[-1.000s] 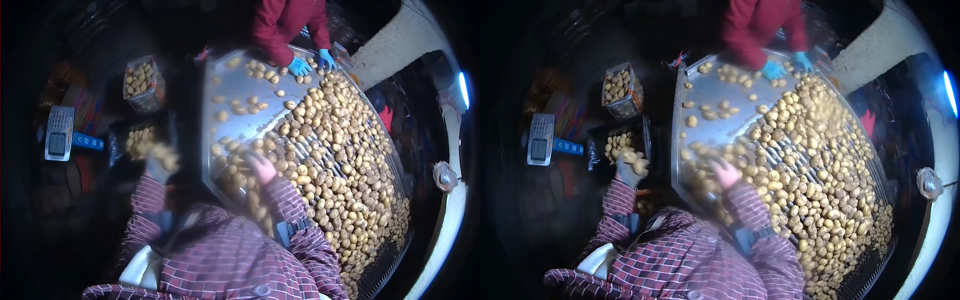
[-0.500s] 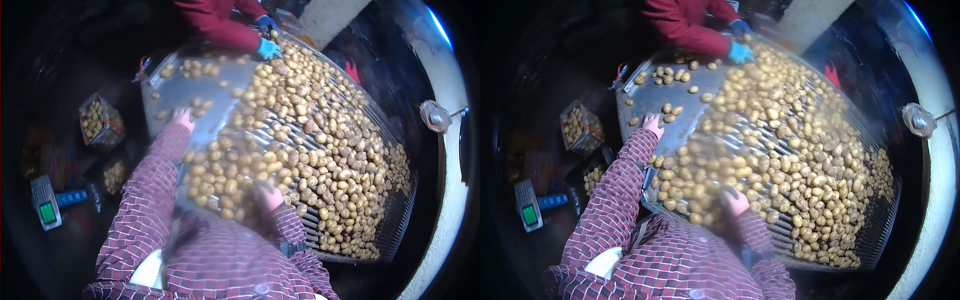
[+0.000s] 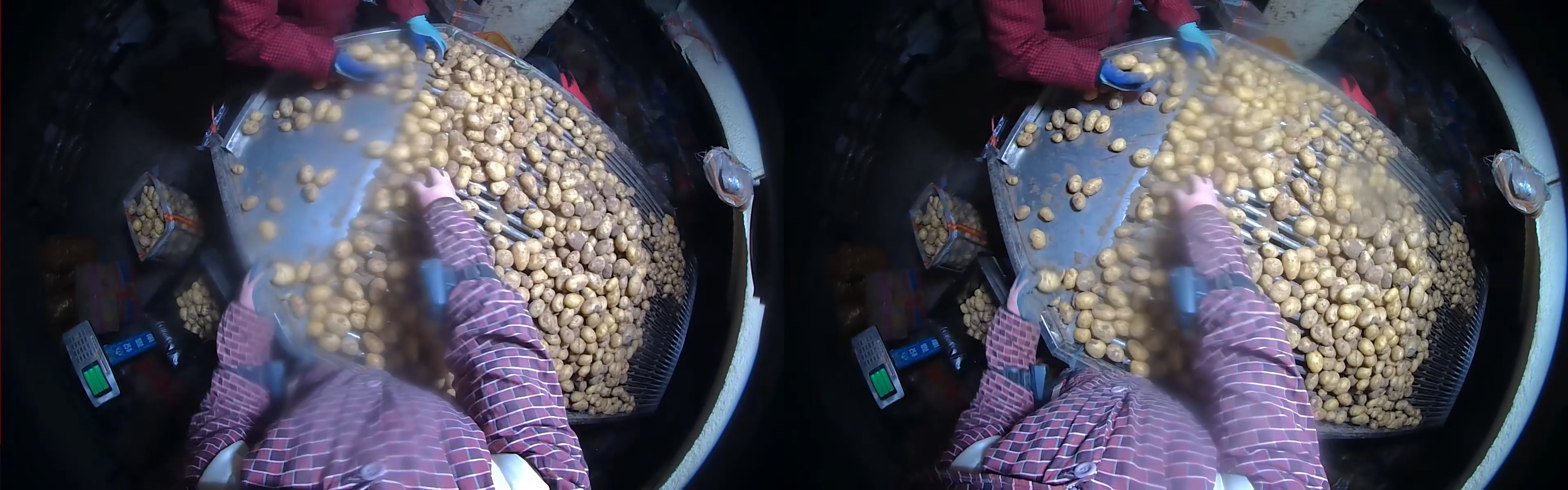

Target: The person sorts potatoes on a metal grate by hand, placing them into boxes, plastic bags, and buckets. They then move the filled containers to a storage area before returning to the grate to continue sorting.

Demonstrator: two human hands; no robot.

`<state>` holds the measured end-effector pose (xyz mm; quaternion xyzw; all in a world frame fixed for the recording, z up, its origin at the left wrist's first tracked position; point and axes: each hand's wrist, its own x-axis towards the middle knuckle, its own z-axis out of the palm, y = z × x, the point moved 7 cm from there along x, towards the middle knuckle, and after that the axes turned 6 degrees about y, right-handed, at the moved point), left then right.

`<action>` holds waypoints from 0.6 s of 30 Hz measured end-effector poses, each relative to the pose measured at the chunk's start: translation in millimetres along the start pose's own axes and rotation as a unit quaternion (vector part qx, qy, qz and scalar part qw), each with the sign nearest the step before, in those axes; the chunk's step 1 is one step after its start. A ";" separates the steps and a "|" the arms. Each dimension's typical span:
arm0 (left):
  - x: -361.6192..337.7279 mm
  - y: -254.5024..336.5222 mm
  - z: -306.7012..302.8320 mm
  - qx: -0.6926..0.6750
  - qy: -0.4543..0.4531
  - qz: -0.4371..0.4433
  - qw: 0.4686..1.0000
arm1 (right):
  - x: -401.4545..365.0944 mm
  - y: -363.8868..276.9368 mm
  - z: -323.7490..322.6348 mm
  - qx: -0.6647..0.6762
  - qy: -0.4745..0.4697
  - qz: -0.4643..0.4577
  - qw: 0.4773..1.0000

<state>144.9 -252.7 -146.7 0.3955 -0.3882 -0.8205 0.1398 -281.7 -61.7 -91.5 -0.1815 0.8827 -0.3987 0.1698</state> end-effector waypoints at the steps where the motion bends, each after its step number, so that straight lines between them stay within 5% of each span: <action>1: -12.7 -13.4 1.2 -0.011 -0.001 -0.016 1.000 | 0.4 11.7 3.9 0.119 -0.034 0.022 0.992; 2: -23.7 -26.7 6.7 -0.024 -0.002 -0.032 0.999 | -7.7 15.0 2.6 0.219 -0.082 0.022 0.972; 4: -43.8 -13.8 52.2 0.138 -0.052 0.087 0.985 | -42.8 15.0 -7.3 0.360 -0.155 0.009 0.920; 6: -83.8 40.9 157.5 0.463 -0.138 0.341 0.807 | -92.2 -25.1 -23.5 0.402 -0.187 -0.028 0.896; 7: -75.5 27.5 170.9 0.306 -0.152 0.187 0.921 | -130.4 -73.2 -35.9 0.486 -0.229 0.078 0.840; 8: -72.3 11.6 184.5 0.132 -0.158 0.023 0.978 | -170.0 -121.1 -49.2 0.559 -0.247 0.190 0.769; 9: -76.4 14.0 200.3 0.138 -0.124 -0.027 0.982 | -179.4 -123.6 -46.5 0.467 -0.298 0.147 0.819; 10: -86.2 23.3 217.3 0.145 -0.092 -0.077 0.982 | -188.0 -121.4 -40.5 0.361 -0.292 0.010 0.886; 11: -84.0 15.0 213.5 0.104 -0.090 -0.101 0.985 | -197.8 -118.6 -35.4 0.245 -0.251 -0.119 0.929; 13: -52.9 -28.0 179.5 -0.024 -0.113 -0.124 0.986 | -230.3 -105.3 -15.6 0.148 -0.173 -0.235 0.945; 15: -82.6 9.0 181.0 0.020 -0.089 -0.050 0.995 | -241.5 -83.9 -4.1 0.246 -0.235 -0.043 0.939; 16: -98.1 27.6 181.7 0.044 -0.074 -0.014 0.996 | -240.9 -81.3 -13.6 0.206 -0.223 -0.026 0.952; 17: -106.3 34.7 168.8 -0.111 0.009 -0.123 0.986 | -237.1 -80.1 -30.8 0.165 -0.214 -0.008 0.963; 18: -109.6 48.8 150.2 -0.122 0.036 -0.082 0.989 | -231.0 -75.7 -46.6 0.124 -0.205 0.008 0.971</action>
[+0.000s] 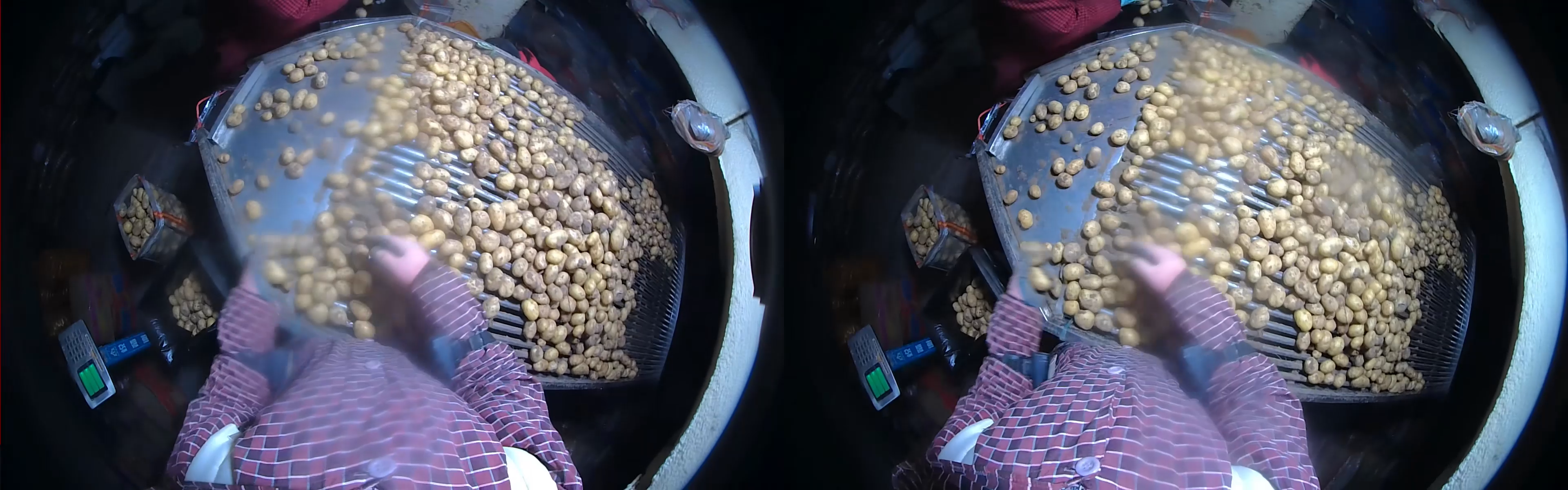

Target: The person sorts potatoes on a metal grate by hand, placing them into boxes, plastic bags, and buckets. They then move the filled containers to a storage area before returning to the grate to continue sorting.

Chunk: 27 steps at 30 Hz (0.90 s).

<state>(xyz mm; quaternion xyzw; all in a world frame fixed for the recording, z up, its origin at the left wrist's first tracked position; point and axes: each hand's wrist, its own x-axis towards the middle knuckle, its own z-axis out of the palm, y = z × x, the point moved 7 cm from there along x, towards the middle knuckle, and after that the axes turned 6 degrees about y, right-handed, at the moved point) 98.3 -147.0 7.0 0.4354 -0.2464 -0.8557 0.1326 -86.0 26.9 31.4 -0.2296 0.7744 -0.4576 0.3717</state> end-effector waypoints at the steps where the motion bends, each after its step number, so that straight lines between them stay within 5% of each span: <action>1: 15.7 22.3 -44.1 0.015 0.027 0.095 0.995 | 6.7 16.7 -20.0 -0.052 0.059 0.018 0.997; 2: 28.8 43.9 -88.4 0.035 0.060 0.187 0.980 | 17.9 39.9 -40.6 -0.105 0.117 0.033 0.987; 4: 58.8 60.8 -241.6 -0.044 0.143 0.170 0.974 | 38.7 64.0 -87.0 -0.061 0.238 -0.005 0.969; 5: 41.2 70.1 -264.3 -0.102 0.238 0.169 0.951 | 56.7 84.2 -108.7 -0.096 0.285 -0.014 0.954; 6: 39.9 82.3 -318.2 -0.028 0.264 0.261 0.928 | 73.1 94.0 -127.6 -0.130 0.331 -0.024 0.934; 9: 11.6 87.9 -335.6 0.160 0.338 0.068 0.925 | 114.4 81.0 -142.1 -0.281 0.302 -0.006 0.911; 13: 57.4 70.5 -399.7 0.121 0.318 0.136 0.931 | 142.6 58.4 -107.4 -0.431 0.193 0.169 0.865; 14: 36.7 69.9 -329.7 0.140 0.335 0.198 0.911 | 146.3 60.1 -100.6 -0.446 0.202 0.144 0.860; 15: 52.0 61.1 -324.6 -0.002 0.191 0.186 0.964 | 147.6 60.7 -94.7 -0.449 0.198 0.156 0.858; 16: 27.7 63.5 -238.4 0.175 0.298 0.252 0.904 | 149.3 56.5 -94.0 -0.452 0.198 0.167 0.853; 19: 40.0 40.1 -148.3 0.287 0.173 0.302 0.893 | 162.1 68.2 -96.6 -0.461 0.189 0.148 0.855; 20: 43.4 33.8 -128.9 0.406 0.173 0.344 0.828 | 166.3 77.8 -99.4 -0.452 0.187 0.123 0.863; 21: 43.2 21.3 -103.4 0.430 0.182 0.280 0.839 | 164.3 78.6 -102.4 -0.447 0.193 0.119 0.866; 22: 42.4 12.8 -77.6 0.542 0.165 0.295 0.770 | 151.3 66.2 -103.2 -0.417 0.180 0.122 0.883; 23: 46.6 0.4 -49.1 0.656 0.057 0.362 0.660 | 152.2 80.7 -104.9 -0.401 0.206 0.074 0.890; 26: 34.7 -21.4 27.4 0.854 0.010 0.154 0.496 | 134.1 81.1 -109.1 -0.372 0.206 0.004 0.905; 27: 41.7 -22.6 31.5 0.850 0.014 0.135 0.509 | 126.3 76.1 -110.6 -0.365 0.197 -0.006 0.910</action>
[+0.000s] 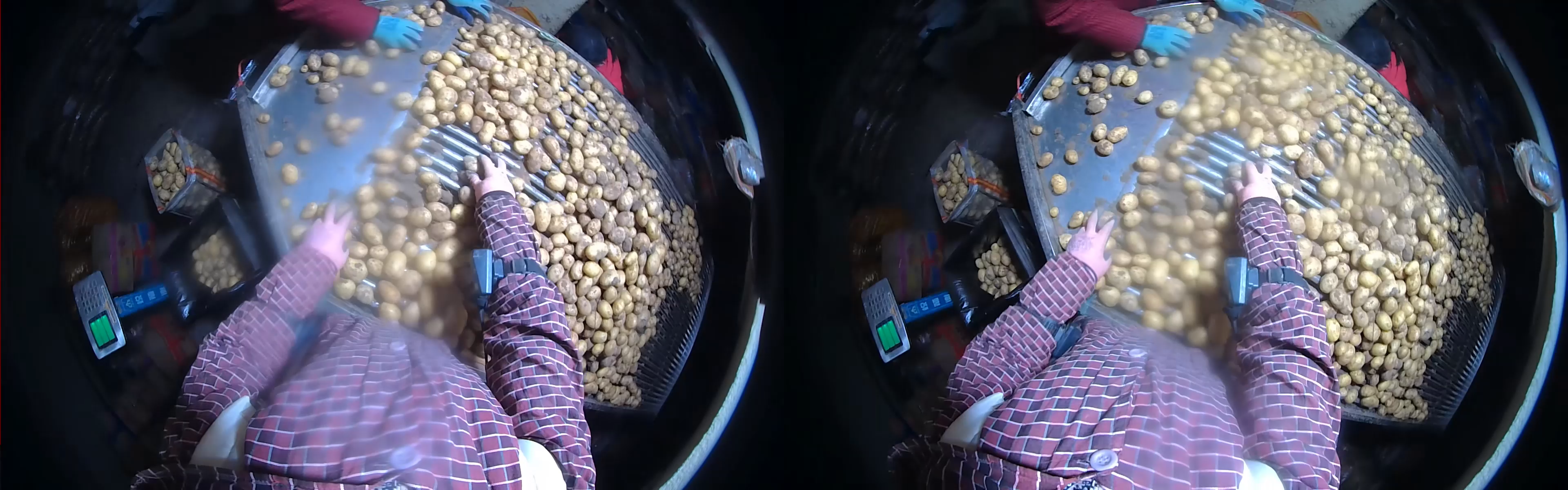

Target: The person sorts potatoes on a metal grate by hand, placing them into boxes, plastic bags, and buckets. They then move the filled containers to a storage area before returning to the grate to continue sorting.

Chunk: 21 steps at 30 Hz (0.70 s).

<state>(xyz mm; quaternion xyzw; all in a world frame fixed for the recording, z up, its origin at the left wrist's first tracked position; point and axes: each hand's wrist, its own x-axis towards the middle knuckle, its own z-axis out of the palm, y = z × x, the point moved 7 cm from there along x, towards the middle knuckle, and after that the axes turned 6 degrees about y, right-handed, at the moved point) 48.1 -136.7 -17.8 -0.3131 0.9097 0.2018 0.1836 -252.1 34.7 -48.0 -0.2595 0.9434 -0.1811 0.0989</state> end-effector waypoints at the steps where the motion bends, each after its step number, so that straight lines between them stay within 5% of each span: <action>1: 7.5 2.4 0.3 -0.011 -0.014 -0.014 1.000 | 1.2 10.9 3.4 0.002 0.042 -0.016 0.999; 3: 17.2 4.5 -0.2 -0.028 -0.032 -0.030 0.999 | 5.2 36.1 -2.3 0.192 0.094 0.008 0.977; 4: 23.1 3.4 -1.1 -0.037 -0.035 -0.030 0.998 | -1.4 43.9 -11.2 0.403 0.058 0.083 0.910; 5: 27.8 0.6 1.0 -0.047 -0.038 -0.031 0.998 | -4.1 58.6 -6.0 0.572 0.028 0.064 0.817; 7: 32.4 -2.2 10.3 -0.069 -0.011 0.007 0.998 | -46.3 38.9 -28.7 0.766 -0.049 0.176 0.616; 9: 18.9 5.2 3.5 -0.038 -0.026 0.026 0.999 | -73.3 36.7 -27.9 0.840 -0.014 0.245 0.483; 11: 7.9 15.4 0.3 -0.018 -0.034 0.041 0.998 | -101.1 46.7 -14.9 0.815 0.010 0.333 0.475; 13: 3.7 14.6 6.3 0.020 -0.049 0.064 0.997 | -110.7 39.7 -13.0 0.741 -0.075 0.236 0.624; 15: 3.7 -0.7 10.4 -0.035 0.014 0.068 0.997 | -113.4 27.1 -23.1 0.491 -0.055 0.137 0.859; 17: 1.2 -23.2 8.0 -0.118 0.093 0.051 0.987 | -118.3 -13.7 -19.6 0.360 -0.049 0.025 0.931; 18: -8.9 -32.9 -3.8 -0.170 0.224 0.071 0.957 | -119.5 -39.2 -22.9 0.240 -0.026 -0.056 0.969; 19: -2.3 -56.8 10.8 -0.441 0.150 -0.019 0.885 | -121.8 -67.8 -24.8 0.114 -0.006 -0.139 0.984; 21: 7.7 -96.2 25.5 -0.680 0.097 -0.033 0.727 | -111.3 -88.7 16.2 -0.067 -0.112 -0.130 0.983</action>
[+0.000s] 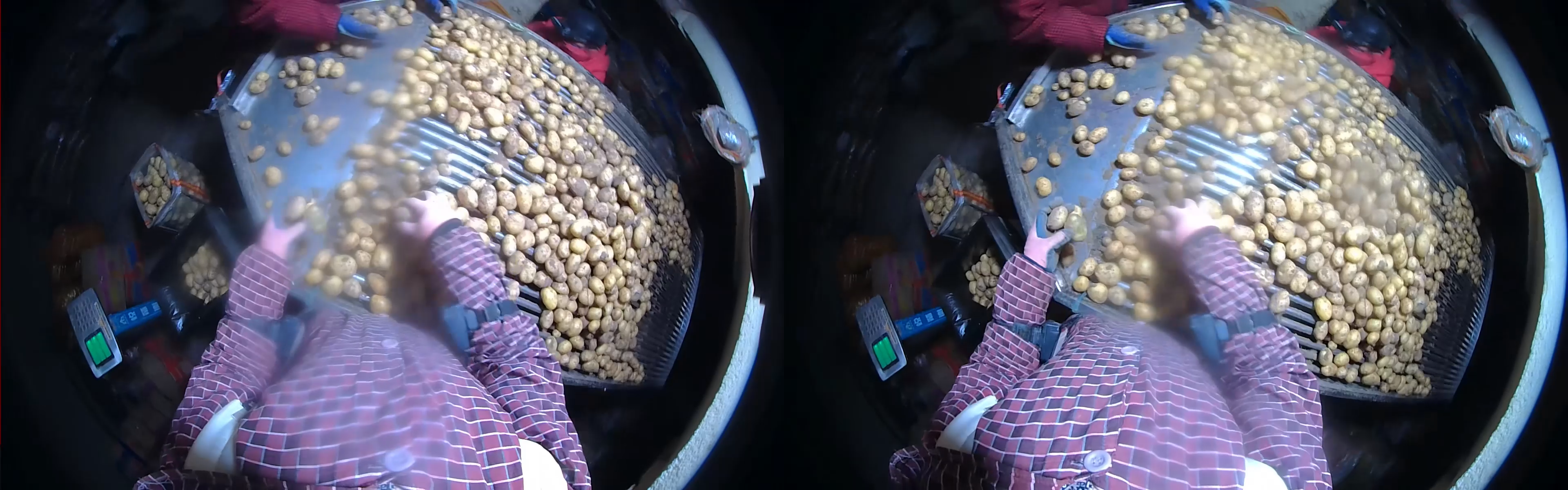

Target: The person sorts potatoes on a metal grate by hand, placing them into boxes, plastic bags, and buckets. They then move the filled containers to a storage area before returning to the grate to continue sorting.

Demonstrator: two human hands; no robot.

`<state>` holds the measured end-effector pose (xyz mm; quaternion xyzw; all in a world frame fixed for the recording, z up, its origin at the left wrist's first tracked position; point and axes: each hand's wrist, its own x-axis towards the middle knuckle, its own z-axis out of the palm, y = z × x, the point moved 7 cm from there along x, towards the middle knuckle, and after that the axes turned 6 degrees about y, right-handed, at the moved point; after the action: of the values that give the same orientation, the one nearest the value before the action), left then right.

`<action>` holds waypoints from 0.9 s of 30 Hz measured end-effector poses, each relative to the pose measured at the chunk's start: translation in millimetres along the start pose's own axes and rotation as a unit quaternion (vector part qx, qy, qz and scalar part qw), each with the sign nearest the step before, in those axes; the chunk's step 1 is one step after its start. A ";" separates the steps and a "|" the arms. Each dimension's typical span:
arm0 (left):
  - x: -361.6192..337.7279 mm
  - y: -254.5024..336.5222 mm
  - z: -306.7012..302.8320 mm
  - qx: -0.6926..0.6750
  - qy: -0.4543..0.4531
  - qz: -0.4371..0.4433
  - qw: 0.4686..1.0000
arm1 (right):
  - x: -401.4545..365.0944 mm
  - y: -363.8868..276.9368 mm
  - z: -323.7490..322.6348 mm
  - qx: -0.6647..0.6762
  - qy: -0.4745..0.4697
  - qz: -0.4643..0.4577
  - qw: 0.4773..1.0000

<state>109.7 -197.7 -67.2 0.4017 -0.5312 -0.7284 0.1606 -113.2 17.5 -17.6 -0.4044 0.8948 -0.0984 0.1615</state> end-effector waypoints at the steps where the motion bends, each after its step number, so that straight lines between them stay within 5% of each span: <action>1: -3.1 7.4 1.3 -0.073 -0.047 -0.074 0.993 | 14.0 -11.6 4.6 -0.040 -0.054 0.025 0.997; 4: -7.5 1.3 -22.7 -0.221 -0.055 -0.035 0.973 | 53.2 -7.4 70.8 -0.056 -0.139 0.060 0.987; 5: -17.6 12.8 -23.2 -0.182 -0.053 -0.031 0.981 | 59.6 -3.9 78.1 -0.066 -0.150 0.045 0.985; 8: -61.1 61.0 7.3 -0.388 -0.106 -0.053 0.914 | 54.9 -9.7 74.6 -0.139 -0.182 -0.051 0.972; 12: -70.7 59.5 -6.6 -0.450 -0.124 -0.029 0.884 | 31.2 -37.2 26.7 -0.080 -0.138 0.019 0.987; 14: -77.2 59.1 -11.3 -0.458 -0.129 -0.021 0.879 | 22.8 -20.9 17.1 0.024 -0.014 0.005 1.000; 15: -78.3 57.5 -12.4 -0.457 -0.128 -0.024 0.880 | 18.7 -10.5 18.6 0.199 -0.046 0.043 0.978; 17: -78.1 50.8 -12.4 -0.454 -0.146 -0.031 0.878 | 7.2 6.7 19.8 0.524 -0.102 0.122 0.837; 18: -74.8 41.1 -13.9 -0.452 -0.165 -0.036 0.876 | -2.3 23.8 33.8 0.646 -0.093 0.167 0.739; 20: -71.3 32.9 -3.9 -0.432 -0.154 -0.064 0.886 | -37.6 -9.4 22.4 0.865 -0.094 0.236 0.433; 22: -72.4 32.4 11.2 -0.392 -0.095 -0.112 0.908 | -46.1 -1.6 30.9 0.879 -0.089 0.177 0.434; 26: -81.5 29.1 17.4 -0.368 -0.081 -0.130 0.917 | -52.6 -9.9 49.4 0.883 -0.069 0.249 0.393; 27: -82.3 25.9 12.8 -0.356 -0.069 -0.123 0.924 | -57.6 -30.0 26.9 0.866 -0.085 0.220 0.441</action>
<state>146.5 -145.0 -8.2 0.3293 -0.1932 -0.9095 0.1647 -46.8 40.2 -21.4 0.1497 0.3847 -0.7486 0.5189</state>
